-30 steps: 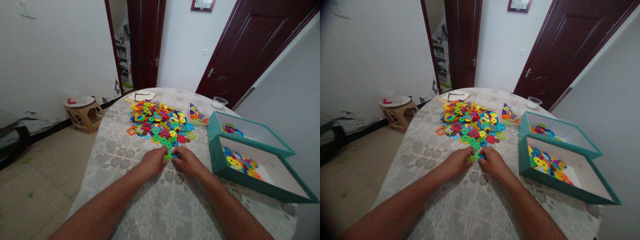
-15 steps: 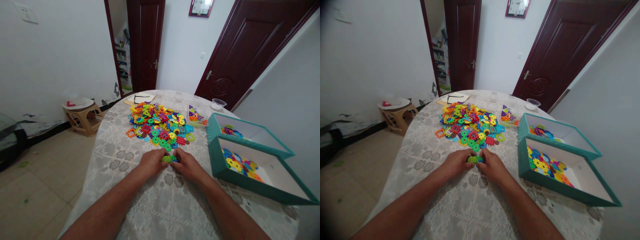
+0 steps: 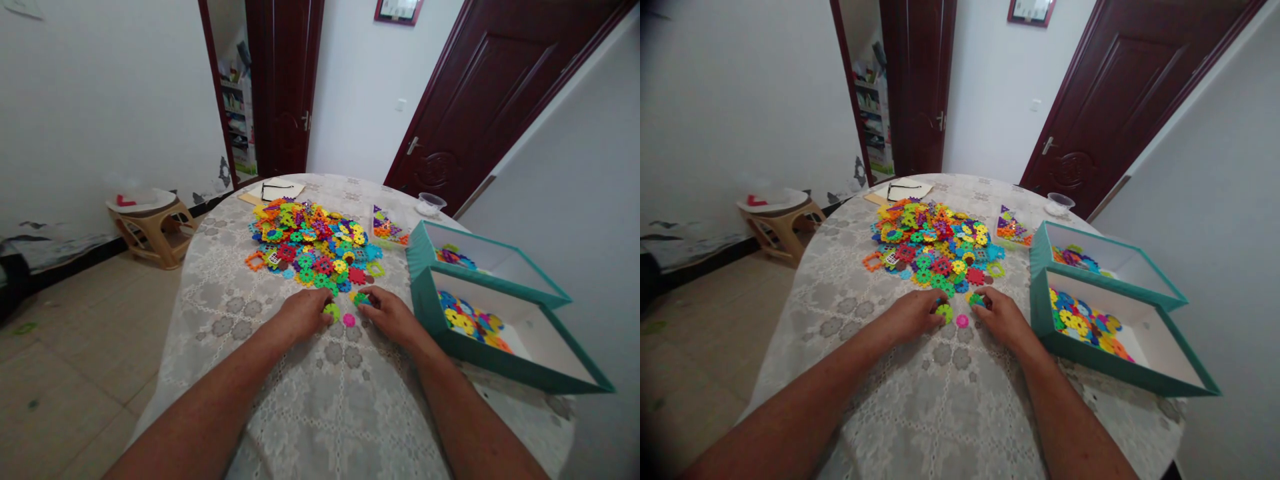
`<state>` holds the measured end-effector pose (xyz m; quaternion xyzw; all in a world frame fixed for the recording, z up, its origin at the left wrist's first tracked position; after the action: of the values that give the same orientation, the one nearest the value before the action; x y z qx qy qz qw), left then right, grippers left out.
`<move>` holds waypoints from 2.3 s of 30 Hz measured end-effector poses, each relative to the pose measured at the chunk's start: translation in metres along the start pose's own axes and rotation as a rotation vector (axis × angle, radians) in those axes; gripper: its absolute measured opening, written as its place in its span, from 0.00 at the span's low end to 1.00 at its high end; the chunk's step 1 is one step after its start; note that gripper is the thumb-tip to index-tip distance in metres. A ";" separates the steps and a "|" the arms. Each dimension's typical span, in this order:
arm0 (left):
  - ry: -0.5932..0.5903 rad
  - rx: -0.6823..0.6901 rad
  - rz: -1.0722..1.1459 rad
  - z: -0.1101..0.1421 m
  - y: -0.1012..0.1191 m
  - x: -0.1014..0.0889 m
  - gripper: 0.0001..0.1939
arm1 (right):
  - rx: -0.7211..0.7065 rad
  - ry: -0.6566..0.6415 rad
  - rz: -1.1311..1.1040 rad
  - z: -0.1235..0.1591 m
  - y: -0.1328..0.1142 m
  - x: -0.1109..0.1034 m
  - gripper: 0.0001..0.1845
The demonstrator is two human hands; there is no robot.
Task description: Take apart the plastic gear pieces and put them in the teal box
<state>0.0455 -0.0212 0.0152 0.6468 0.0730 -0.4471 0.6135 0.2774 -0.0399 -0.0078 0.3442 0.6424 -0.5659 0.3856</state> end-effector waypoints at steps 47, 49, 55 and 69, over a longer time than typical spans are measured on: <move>0.045 0.263 0.149 0.000 -0.001 0.017 0.04 | -0.058 0.001 0.248 -0.017 -0.028 0.007 0.10; 0.040 0.234 0.183 -0.001 -0.003 0.015 0.04 | -0.083 0.028 0.213 -0.015 -0.028 0.006 0.12; 0.075 0.244 0.264 -0.002 -0.001 0.009 0.03 | -0.100 0.020 0.147 -0.004 -0.039 0.001 0.11; 0.039 0.170 0.595 0.000 -0.003 0.010 0.03 | 0.229 0.750 0.731 0.036 0.040 -0.111 0.09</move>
<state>0.0496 -0.0246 0.0067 0.6974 -0.1455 -0.2400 0.6595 0.3681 -0.0712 0.0692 0.7637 0.5087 -0.2994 0.2614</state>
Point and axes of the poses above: each hand's wrist, its own z-axis away from the middle knuckle, its own x-axis out of the palm, y = z × x, the point moved 3 cm from there along -z, towards the middle knuckle, and after that the axes turned 15 degrees about z, right-handed, at the moved point
